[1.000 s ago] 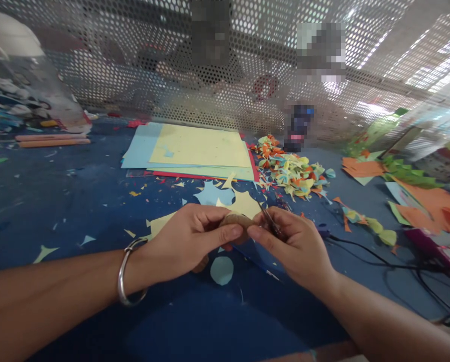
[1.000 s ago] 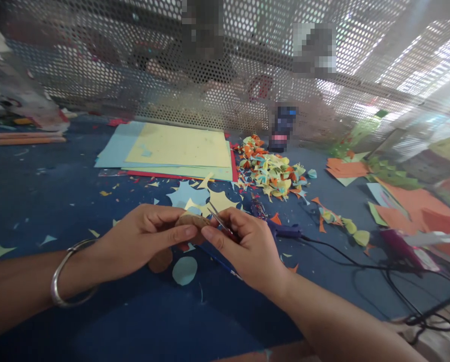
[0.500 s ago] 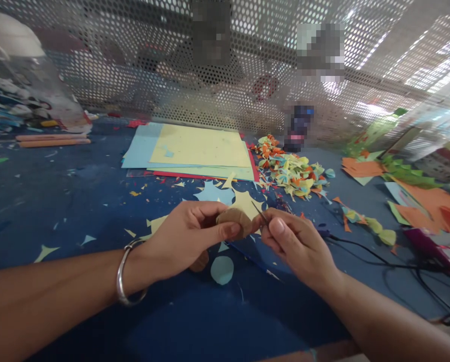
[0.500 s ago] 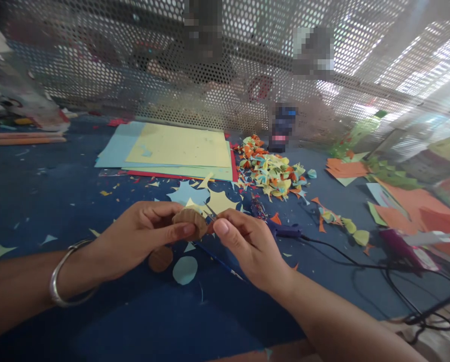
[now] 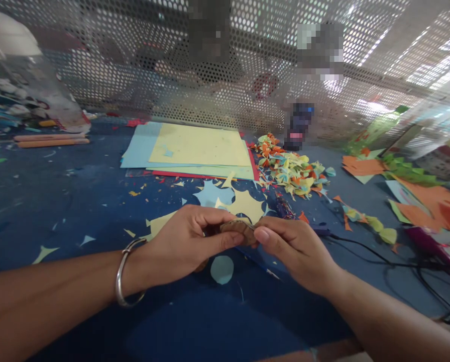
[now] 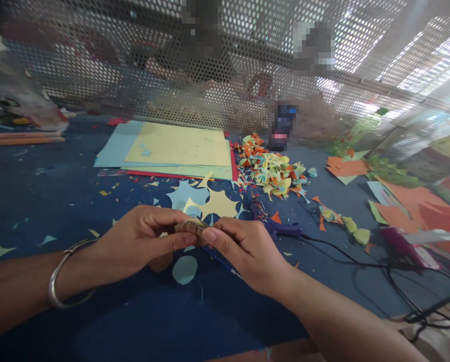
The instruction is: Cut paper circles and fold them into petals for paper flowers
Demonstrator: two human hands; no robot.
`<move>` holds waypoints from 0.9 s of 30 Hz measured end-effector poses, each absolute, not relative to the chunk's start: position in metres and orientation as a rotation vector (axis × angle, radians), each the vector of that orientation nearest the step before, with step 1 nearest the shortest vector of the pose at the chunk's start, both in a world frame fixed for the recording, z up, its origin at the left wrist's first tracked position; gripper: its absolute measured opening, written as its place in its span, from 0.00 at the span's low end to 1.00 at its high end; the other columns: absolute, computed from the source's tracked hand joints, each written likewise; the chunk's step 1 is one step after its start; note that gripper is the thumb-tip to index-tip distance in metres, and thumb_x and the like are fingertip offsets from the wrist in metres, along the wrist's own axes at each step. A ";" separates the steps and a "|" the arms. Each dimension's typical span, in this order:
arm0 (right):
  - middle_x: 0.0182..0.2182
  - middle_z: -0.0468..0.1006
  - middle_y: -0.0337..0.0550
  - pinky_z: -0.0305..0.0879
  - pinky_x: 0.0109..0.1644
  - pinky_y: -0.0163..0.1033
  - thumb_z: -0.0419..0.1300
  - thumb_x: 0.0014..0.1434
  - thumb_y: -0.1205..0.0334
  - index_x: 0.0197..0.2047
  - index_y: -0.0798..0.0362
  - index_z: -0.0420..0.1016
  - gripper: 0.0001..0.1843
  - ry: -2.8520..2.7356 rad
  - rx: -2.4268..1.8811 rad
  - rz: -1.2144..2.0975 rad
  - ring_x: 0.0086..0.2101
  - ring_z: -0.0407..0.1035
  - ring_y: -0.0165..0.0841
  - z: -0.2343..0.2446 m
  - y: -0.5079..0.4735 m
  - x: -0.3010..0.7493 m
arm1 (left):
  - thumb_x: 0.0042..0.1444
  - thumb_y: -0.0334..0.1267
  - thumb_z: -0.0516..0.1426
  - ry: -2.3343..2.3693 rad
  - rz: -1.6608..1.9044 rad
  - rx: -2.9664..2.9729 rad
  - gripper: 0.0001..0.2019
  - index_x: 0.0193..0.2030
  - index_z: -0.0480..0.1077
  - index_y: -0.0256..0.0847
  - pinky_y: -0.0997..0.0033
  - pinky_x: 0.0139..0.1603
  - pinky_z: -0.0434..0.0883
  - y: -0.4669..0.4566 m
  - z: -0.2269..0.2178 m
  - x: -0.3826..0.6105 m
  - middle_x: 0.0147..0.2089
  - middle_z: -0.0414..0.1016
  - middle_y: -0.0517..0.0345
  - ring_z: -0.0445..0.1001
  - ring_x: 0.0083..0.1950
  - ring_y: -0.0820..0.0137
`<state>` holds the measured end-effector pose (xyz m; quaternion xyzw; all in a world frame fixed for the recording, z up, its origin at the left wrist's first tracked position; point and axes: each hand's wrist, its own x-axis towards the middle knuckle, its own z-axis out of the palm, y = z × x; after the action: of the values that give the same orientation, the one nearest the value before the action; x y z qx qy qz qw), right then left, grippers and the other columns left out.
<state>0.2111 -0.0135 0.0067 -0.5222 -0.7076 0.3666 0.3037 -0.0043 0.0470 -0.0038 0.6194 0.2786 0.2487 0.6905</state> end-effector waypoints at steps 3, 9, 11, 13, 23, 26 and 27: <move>0.22 0.63 0.33 0.53 0.27 0.34 0.52 0.72 0.46 0.31 0.55 0.73 0.25 -1.876 -1.379 0.956 0.23 0.56 0.25 0.007 -0.015 0.211 | 0.61 0.36 0.64 0.607 0.548 1.367 0.05 0.40 0.81 0.40 0.86 0.18 0.60 0.047 -0.002 -0.003 0.21 0.64 0.69 0.60 0.19 0.84; 0.21 0.60 0.31 0.50 0.25 0.34 0.52 0.72 0.47 0.29 0.54 0.71 0.25 -1.884 -1.365 0.940 0.22 0.52 0.25 0.007 -0.016 0.211 | 0.61 0.34 0.63 0.571 0.515 1.295 0.04 0.36 0.80 0.39 0.86 0.18 0.58 0.047 -0.003 -0.003 0.21 0.61 0.70 0.57 0.19 0.84; 0.21 0.60 0.32 0.50 0.25 0.34 0.52 0.72 0.47 0.29 0.54 0.71 0.24 -1.885 -1.366 0.948 0.23 0.52 0.25 0.008 -0.016 0.211 | 0.61 0.36 0.64 0.572 0.496 1.284 0.04 0.38 0.81 0.39 0.86 0.18 0.57 0.048 -0.004 -0.003 0.21 0.60 0.70 0.55 0.19 0.84; 0.22 0.60 0.32 0.50 0.26 0.34 0.52 0.72 0.47 0.28 0.54 0.70 0.25 -1.882 -1.365 0.962 0.23 0.52 0.25 0.009 -0.016 0.211 | 0.61 0.37 0.64 0.575 0.475 1.278 0.05 0.39 0.81 0.39 0.85 0.18 0.56 0.048 -0.005 -0.004 0.20 0.60 0.69 0.54 0.19 0.83; 0.22 0.61 0.33 0.50 0.26 0.34 0.52 0.72 0.47 0.28 0.54 0.68 0.25 -1.880 -1.377 0.973 0.23 0.54 0.25 0.011 -0.017 0.211 | 0.60 0.40 0.64 0.576 0.469 1.286 0.07 0.37 0.81 0.39 0.82 0.18 0.54 0.048 -0.004 -0.004 0.20 0.59 0.69 0.53 0.19 0.81; 0.21 0.61 0.33 0.51 0.26 0.34 0.52 0.72 0.46 0.27 0.54 0.68 0.26 -1.890 -1.394 0.960 0.23 0.54 0.25 0.010 -0.016 0.211 | 0.61 0.41 0.64 0.566 0.470 1.295 0.07 0.37 0.80 0.39 0.82 0.18 0.55 0.048 -0.004 -0.005 0.20 0.58 0.69 0.53 0.20 0.81; 0.21 0.62 0.33 0.51 0.26 0.34 0.51 0.72 0.46 0.27 0.54 0.68 0.26 -1.892 -1.401 0.958 0.23 0.54 0.25 0.010 -0.016 0.212 | 0.61 0.41 0.64 0.563 0.468 1.301 0.08 0.37 0.80 0.39 0.82 0.18 0.55 0.049 -0.005 -0.006 0.21 0.58 0.69 0.53 0.20 0.81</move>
<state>0.2116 -0.0160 0.0096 -0.5265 -0.7112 0.3602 0.2954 -0.0056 0.0486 -0.0047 0.5917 0.2561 0.2130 0.7341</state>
